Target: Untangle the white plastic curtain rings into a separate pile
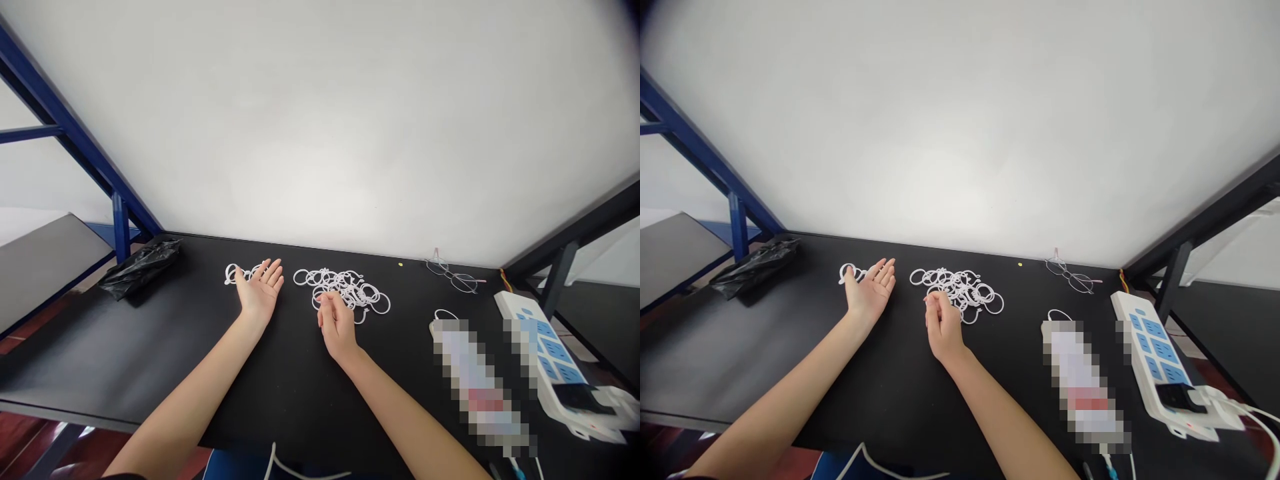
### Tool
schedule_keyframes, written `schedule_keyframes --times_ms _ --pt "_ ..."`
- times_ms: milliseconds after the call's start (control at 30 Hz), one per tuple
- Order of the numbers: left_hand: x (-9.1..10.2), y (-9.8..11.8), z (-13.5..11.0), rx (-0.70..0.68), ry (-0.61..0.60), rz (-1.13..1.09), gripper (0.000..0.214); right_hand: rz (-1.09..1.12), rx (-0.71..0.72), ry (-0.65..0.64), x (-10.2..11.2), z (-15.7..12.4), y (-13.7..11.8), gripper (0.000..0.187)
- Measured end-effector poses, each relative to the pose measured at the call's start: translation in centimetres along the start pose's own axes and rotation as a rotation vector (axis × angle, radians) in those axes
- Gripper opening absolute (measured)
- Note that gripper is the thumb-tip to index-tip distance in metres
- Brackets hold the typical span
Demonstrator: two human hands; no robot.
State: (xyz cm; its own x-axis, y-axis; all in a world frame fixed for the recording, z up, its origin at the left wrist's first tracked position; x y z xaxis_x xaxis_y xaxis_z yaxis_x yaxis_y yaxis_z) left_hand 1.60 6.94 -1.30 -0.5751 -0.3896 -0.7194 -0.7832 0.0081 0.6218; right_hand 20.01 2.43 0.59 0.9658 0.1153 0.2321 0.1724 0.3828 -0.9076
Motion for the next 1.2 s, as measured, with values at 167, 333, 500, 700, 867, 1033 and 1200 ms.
schedule_keyframes --times_ms 167,333,500,700,867,1033,1200 --pt "-3.0 1.5 -0.9 -0.428 -0.316 0.823 0.025 -0.020 -0.008 0.005 0.1 0.0 -0.1 0.029" --pt "-3.8 -1.1 -1.7 -0.693 -0.606 1.549 0.034 -0.002 -0.016 0.004 0.1 0.0 -0.1 0.028" --pt "-2.7 -2.5 -0.9 -0.667 -0.595 1.704 0.027 -0.001 -0.025 -0.002 0.0 0.0 0.1 0.028" --pt "-2.6 -2.6 -0.9 -0.672 -0.599 1.710 0.016 -0.018 -0.019 0.001 0.0 0.0 0.0 0.029" --pt "-2.7 -2.6 -0.9 -0.666 -0.619 1.685 0.015 -0.010 -0.027 -0.005 -0.1 0.0 0.2 0.029" --pt "-3.0 -2.1 -1.0 -0.629 -0.606 1.559 0.013 -0.006 -0.033 -0.005 0.0 0.0 0.2 0.027" --pt "-3.6 -0.7 -1.4 -0.689 -0.504 1.488 0.014 -0.017 -0.023 -0.002 0.0 0.0 0.1 0.027"
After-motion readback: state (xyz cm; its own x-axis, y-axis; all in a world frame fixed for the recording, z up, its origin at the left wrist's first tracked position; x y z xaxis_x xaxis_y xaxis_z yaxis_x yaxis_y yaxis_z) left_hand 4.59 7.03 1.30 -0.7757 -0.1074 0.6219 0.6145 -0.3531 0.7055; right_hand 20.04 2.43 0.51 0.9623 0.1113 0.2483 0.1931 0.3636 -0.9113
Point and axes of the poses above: each hand's wrist, its own z-axis towards the middle knuckle, its own x-axis out of the back of the hand, y = z × x, the point moved 7 cm from there along z, towards the middle knuckle, and after that the axes turned 6 degrees about -y, right-handed, at the moved point
